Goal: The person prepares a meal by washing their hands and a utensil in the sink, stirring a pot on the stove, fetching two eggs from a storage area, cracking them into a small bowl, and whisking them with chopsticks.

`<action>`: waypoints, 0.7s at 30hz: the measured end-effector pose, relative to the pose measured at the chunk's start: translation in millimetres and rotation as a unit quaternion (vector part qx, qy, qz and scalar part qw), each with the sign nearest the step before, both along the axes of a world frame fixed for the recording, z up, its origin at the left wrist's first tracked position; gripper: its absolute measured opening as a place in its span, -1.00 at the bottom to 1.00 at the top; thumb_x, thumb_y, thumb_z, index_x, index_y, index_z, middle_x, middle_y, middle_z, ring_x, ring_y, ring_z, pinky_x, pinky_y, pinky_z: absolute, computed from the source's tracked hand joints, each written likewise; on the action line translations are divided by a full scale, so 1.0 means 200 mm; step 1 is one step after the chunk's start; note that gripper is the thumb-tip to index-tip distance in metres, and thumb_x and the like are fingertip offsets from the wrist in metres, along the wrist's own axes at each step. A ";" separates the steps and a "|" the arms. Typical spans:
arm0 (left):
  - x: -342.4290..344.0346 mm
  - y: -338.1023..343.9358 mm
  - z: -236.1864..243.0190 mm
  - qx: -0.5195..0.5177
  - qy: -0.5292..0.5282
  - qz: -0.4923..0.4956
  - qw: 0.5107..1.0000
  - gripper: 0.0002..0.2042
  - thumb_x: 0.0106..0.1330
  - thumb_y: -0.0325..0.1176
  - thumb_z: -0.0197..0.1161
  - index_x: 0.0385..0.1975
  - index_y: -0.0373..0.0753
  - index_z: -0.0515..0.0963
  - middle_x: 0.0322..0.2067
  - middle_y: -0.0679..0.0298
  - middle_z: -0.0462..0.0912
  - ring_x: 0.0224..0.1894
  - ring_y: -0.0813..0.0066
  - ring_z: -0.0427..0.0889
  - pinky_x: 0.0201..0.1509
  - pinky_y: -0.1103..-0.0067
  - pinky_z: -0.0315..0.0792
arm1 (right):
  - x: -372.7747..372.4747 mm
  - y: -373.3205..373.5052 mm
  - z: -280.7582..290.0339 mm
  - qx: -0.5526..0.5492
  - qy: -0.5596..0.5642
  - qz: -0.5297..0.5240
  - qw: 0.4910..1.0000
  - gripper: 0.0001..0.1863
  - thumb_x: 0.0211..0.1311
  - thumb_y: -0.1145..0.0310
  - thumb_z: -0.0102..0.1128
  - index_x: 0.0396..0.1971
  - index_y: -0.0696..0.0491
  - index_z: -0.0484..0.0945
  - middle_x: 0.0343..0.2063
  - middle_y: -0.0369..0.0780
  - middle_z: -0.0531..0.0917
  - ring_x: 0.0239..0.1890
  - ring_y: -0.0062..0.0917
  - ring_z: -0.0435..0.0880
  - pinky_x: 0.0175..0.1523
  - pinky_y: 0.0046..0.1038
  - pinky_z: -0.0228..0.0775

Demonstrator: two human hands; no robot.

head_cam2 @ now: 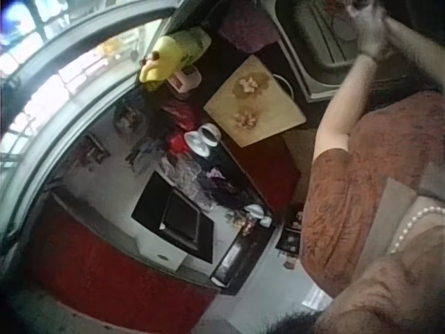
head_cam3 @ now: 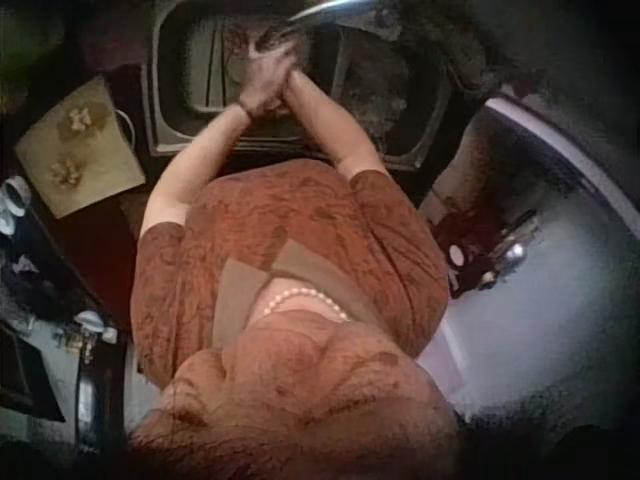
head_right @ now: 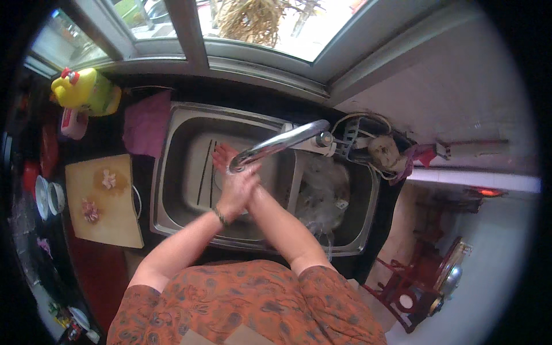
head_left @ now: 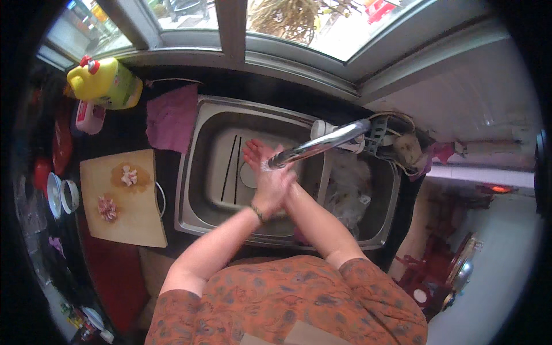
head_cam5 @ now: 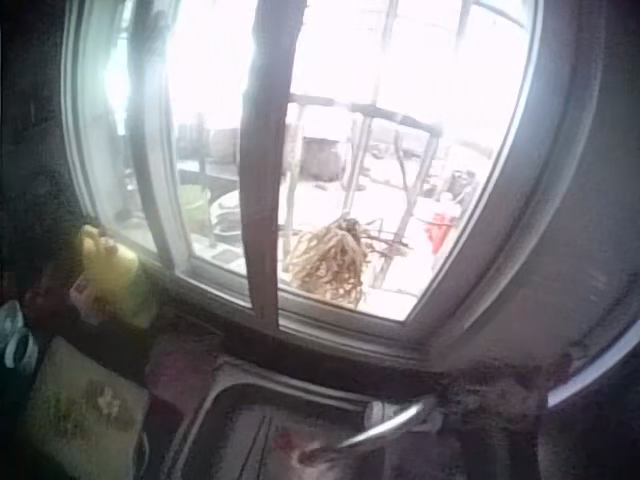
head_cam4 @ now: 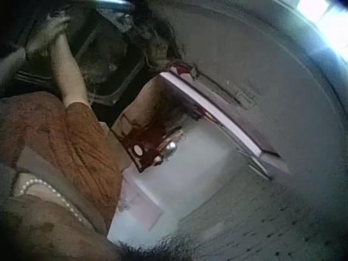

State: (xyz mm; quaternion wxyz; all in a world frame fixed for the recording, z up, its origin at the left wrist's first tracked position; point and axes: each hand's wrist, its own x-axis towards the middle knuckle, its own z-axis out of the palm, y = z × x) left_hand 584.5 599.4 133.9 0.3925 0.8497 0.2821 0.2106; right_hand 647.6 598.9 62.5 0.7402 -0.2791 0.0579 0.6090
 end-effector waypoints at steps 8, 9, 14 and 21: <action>0.03 0.15 -0.34 -0.225 -0.003 0.218 0.950 -0.45 0.32 -0.13 0.02 0.20 -0.36 0.21 0.21 -0.11 0.23 0.25 -0.08 0.19 0.34 0.35 0.07 | -0.05 -0.05 0.16 -0.034 0.093 0.012 0.995 -0.59 0.34 0.24 0.00 0.14 0.02 0.34 0.06 -0.27 0.48 0.10 -0.44 0.44 0.23 -0.35 0.26; 0.05 0.04 -0.30 -0.202 -0.008 0.177 0.963 -0.46 0.33 -0.13 0.00 0.20 -0.36 0.19 0.21 -0.12 0.23 0.23 -0.09 0.21 0.34 0.34 0.08 | -0.01 -0.07 0.06 0.014 0.065 0.003 0.998 -0.57 0.35 0.15 -0.02 0.15 -0.04 0.34 0.10 -0.28 0.46 0.15 -0.44 0.40 0.28 -0.31 0.17; 0.02 -0.20 -0.09 -0.130 0.048 0.025 0.990 -0.51 0.38 -0.17 -0.09 0.22 -0.32 0.21 0.27 -0.16 0.12 0.28 -0.10 0.13 0.36 0.28 0.06 | 0.10 -0.12 -0.31 -0.104 0.031 -0.035 0.993 -0.45 0.35 -0.02 -0.11 0.24 -0.05 0.27 0.26 -0.26 0.29 0.32 -0.34 0.18 0.37 -0.28 -0.04; 0.11 0.14 -0.26 -0.380 -0.012 0.239 0.894 -0.32 0.28 0.00 0.03 0.27 -0.34 0.12 0.30 -0.09 0.10 0.38 0.09 0.02 0.40 0.41 -0.06 | -0.11 -0.14 0.21 -0.065 -0.075 0.062 0.993 -0.44 0.44 0.04 -0.26 0.29 0.08 0.16 0.27 -0.21 0.27 0.35 -0.48 0.13 0.40 -0.40 -0.11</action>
